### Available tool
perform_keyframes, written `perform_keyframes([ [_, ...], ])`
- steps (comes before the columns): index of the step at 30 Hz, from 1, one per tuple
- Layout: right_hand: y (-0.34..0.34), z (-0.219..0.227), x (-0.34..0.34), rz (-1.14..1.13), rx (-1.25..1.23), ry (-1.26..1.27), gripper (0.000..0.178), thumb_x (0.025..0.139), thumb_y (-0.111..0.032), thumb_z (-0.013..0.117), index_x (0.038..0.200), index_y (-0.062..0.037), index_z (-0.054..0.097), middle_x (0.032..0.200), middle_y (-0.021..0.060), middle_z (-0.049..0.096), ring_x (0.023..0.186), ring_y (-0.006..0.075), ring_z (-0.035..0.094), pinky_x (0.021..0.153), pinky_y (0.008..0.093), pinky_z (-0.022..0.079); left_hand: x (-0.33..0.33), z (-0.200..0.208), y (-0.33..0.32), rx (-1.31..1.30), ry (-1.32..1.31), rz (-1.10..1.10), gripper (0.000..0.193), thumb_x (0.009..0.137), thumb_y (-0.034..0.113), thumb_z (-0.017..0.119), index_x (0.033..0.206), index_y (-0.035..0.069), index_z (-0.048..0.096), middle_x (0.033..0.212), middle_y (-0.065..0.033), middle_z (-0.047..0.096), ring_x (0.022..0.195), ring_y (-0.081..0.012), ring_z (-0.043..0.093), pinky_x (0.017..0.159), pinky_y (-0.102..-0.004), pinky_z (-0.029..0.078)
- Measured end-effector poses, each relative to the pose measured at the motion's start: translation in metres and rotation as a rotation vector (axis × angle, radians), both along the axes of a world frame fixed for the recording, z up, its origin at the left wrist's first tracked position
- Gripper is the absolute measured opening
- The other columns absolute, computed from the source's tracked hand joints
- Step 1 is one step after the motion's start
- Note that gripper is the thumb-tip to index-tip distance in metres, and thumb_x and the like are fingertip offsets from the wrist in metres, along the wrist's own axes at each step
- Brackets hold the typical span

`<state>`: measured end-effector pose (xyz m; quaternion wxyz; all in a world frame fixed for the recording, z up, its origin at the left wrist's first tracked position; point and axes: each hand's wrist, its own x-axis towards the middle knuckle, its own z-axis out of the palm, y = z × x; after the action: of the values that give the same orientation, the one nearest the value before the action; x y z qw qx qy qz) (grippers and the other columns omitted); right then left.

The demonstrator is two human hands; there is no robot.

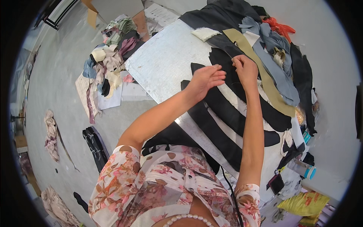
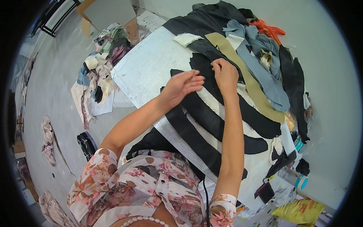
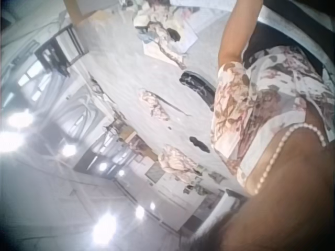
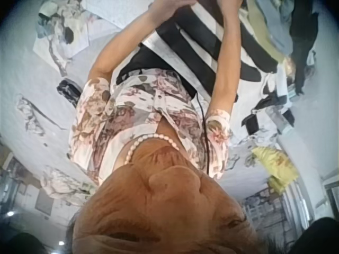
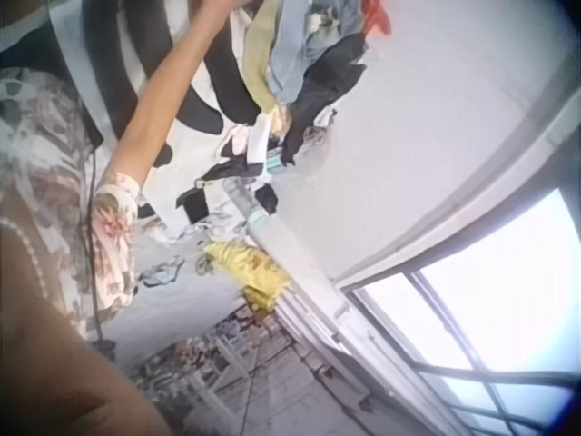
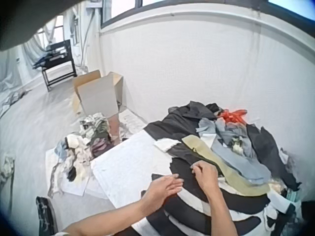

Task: The person arranges multiple black fabric pieces on a white table surface. They repeatedly pick up, place, and adjust the pieces to align them in parallel rows.

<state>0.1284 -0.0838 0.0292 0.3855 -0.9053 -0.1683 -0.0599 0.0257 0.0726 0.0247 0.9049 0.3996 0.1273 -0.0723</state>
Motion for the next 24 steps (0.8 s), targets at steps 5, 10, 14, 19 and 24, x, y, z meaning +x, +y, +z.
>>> perform_keyframes([
  [5, 0.024, -0.004, 0.0, 0.037, -0.16, -0.045, 0.021, 0.078, -0.026, 0.074, 0.084, -0.0057, 0.069, 0.08, 0.0103, 0.068, 0.074, 0.0306, 0.066, 0.068, 0.0416, 0.051, -0.001, -0.002, -0.012, -0.06, 0.007, 0.089, 0.032, 0.101, 0.019, 0.048, 0.123, -0.004, 0.049, 0.109, -0.0159, 0.062, 0.101, -0.0238, 0.063, 0.088, -0.037, 0.054],
  [10, 0.029, -0.033, 0.01, -0.032, -0.234, -0.184, 0.014, 0.08, -0.02, 0.071, 0.083, -0.0068, 0.07, 0.083, 0.0133, 0.067, 0.078, 0.0355, 0.066, 0.069, 0.0448, 0.051, -0.002, 0.002, 0.005, 0.051, 0.009, 0.152, 0.031, 0.1, 0.016, 0.048, 0.124, -0.004, 0.048, 0.107, -0.0144, 0.061, 0.099, -0.0223, 0.063, 0.087, -0.0371, 0.055],
  [14, 0.023, -0.02, 0.008, -0.06, -0.159, -0.016, 0.012, 0.084, -0.017, 0.065, 0.087, -0.0074, 0.072, 0.086, 0.0126, 0.069, 0.079, 0.0339, 0.066, 0.07, 0.0422, 0.051, 0.001, -0.005, 0.008, 0.033, 0.031, 0.159, 0.032, 0.1, 0.018, 0.051, 0.123, -0.004, 0.048, 0.108, -0.0145, 0.061, 0.098, -0.022, 0.063, 0.088, -0.0368, 0.055],
  [19, 0.008, 0.0, -0.01, 0.035, -0.022, -0.215, 0.01, 0.086, -0.01, 0.065, 0.091, -0.0033, 0.07, 0.083, 0.0092, 0.069, 0.072, 0.0228, 0.065, 0.067, 0.0304, 0.049, 0.011, 0.009, -0.015, -0.026, 0.182, 0.096, 0.034, 0.099, 0.021, 0.056, 0.121, -0.005, 0.052, 0.109, -0.0136, 0.062, 0.096, -0.0208, 0.064, 0.088, -0.0348, 0.054],
  [24, -0.001, 0.036, -0.045, 0.263, 0.082, -0.351, 0.017, 0.081, -0.008, 0.064, 0.098, -0.0071, 0.067, 0.101, 0.009, 0.065, 0.092, 0.0267, 0.063, 0.079, 0.0334, 0.049, 0.027, 0.007, -0.017, -0.135, -0.083, 0.112, 0.026, 0.099, 0.02, 0.056, 0.108, -0.005, 0.06, 0.098, -0.0081, 0.066, 0.084, -0.0171, 0.067, 0.076, -0.0346, 0.059],
])
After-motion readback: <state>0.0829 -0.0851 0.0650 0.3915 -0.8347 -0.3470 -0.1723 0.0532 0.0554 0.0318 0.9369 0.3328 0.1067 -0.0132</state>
